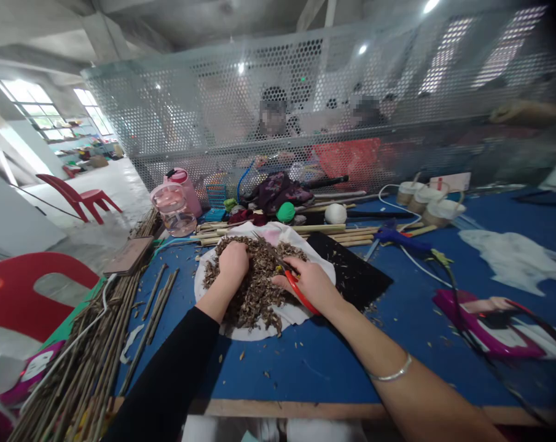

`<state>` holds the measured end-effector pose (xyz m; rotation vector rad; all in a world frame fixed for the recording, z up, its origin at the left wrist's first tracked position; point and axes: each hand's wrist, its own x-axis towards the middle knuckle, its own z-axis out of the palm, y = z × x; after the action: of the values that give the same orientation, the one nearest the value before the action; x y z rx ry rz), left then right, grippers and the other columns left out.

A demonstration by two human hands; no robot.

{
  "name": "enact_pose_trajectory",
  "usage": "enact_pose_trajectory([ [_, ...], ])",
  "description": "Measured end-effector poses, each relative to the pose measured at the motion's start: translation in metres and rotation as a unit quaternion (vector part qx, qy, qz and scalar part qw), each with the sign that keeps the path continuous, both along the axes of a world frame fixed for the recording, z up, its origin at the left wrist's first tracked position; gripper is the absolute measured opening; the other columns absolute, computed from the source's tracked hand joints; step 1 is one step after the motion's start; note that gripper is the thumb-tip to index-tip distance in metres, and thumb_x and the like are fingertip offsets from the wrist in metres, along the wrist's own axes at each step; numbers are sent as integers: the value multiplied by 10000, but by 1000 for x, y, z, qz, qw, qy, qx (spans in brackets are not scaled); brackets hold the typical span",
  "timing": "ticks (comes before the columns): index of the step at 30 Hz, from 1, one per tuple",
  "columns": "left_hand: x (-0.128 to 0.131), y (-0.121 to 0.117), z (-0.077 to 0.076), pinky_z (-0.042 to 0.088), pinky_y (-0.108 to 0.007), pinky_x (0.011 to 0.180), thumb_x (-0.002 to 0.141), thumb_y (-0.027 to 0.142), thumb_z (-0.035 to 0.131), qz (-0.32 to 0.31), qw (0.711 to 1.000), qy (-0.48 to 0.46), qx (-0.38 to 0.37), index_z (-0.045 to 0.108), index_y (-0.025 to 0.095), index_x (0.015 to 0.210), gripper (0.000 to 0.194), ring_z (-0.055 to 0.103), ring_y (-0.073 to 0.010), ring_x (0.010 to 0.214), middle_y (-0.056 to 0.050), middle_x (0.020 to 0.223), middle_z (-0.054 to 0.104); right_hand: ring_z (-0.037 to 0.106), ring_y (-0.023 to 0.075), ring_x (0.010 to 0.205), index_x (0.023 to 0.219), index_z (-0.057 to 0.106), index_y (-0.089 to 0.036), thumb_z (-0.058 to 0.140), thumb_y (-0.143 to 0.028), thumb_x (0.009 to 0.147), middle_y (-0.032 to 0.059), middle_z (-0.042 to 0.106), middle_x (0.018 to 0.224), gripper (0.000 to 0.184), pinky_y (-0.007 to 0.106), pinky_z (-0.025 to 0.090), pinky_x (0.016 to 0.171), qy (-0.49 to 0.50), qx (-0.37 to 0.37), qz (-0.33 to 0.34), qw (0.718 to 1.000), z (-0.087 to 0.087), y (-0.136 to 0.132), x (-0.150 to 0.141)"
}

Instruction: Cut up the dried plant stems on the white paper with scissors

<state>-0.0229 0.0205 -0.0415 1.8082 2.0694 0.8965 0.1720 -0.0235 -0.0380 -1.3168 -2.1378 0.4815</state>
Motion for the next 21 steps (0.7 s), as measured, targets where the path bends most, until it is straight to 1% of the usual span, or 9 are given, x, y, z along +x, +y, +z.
enact_pose_trajectory([
  [3, -2, -2, 0, 393, -310, 817, 674, 160, 625, -25, 1000, 10, -5, 685, 159, 635, 71, 580, -256, 863, -127, 768, 634, 648, 217, 713, 1043, 612, -216, 575, -539, 737, 60, 702, 780, 447, 282, 454, 637, 0, 0, 4, 1000, 0, 0, 0],
  [5, -3, -10, 2, 393, -303, 808, 688, 183, 618, -48, 999, 21, 1, 693, 163, 668, 80, 577, -245, 867, -124, 811, 647, 648, 217, 725, 1041, 610, -217, 570, -535, 743, 59, 701, 779, 437, 281, 452, 641, -1, -3, 8, 1000, 0, -1, 0],
  [6, -4, -15, 4, 395, -296, 798, 688, 198, 624, -56, 998, 11, 6, 696, 167, 686, 79, 577, -232, 851, -114, 814, 655, 647, 214, 715, 1034, 611, -217, 566, -534, 746, 56, 699, 766, 431, 278, 449, 633, -3, -5, 11, 1000, 0, -1, 0],
  [8, -5, -27, 6, 409, -276, 739, 687, 236, 634, -52, 997, -54, 14, 698, 172, 728, 99, 580, -195, 753, -79, 752, 664, 643, 206, 685, 1017, 613, -215, 561, -537, 749, 49, 694, 735, 422, 272, 443, 613, -7, -9, 12, 1000, 1, -2, -1],
  [10, -5, -40, 7, 410, -250, 622, 698, 292, 628, -34, 986, -162, 0, 689, 167, 747, 148, 550, -151, 599, -38, 631, 636, 639, 201, 668, 1007, 614, -210, 560, -545, 746, 46, 692, 721, 427, 268, 439, 605, -8, -13, 14, 1000, 1, -3, -3],
  [13, -3, -54, 5, 362, -206, 485, 696, 398, 629, -36, 942, -329, -51, 657, 144, 712, 257, 470, -94, 459, 2, 518, 562, 641, 205, 690, 1025, 603, -204, 559, -566, 736, 50, 697, 751, 466, 271, 445, 623, 0, -23, 16, 1000, 0, -5, -6],
  [17, 3, -63, -2, 364, -162, 440, 652, 466, 665, -59, 859, -496, -109, 609, 116, 706, 359, 453, -51, 435, 12, 542, 553, 646, 217, 732, 1065, 588, -184, 561, -570, 730, 65, 701, 790, 512, 275, 455, 636, 21, -41, 8, 999, 1, -8, -10],
  [19, 5, -64, -3, 377, -144, 424, 682, 457, 649, -60, 816, -562, -120, 591, 111, 712, 353, 455, -37, 431, 11, 567, 554, 647, 221, 746, 1066, 589, -174, 567, -559, 729, 75, 701, 808, 512, 281, 461, 650, 23, -47, 0, 999, 1, -8, -11],
  [21, 6, -65, -1, 404, -126, 431, 738, 372, 630, -55, 772, -621, -124, 591, 104, 737, 271, 464, -26, 437, 11, 579, 545, 648, 223, 741, 1059, 593, -172, 573, -549, 727, 78, 701, 817, 503, 289, 465, 661, 19, -47, -6, 999, 2, -8, -12],
])
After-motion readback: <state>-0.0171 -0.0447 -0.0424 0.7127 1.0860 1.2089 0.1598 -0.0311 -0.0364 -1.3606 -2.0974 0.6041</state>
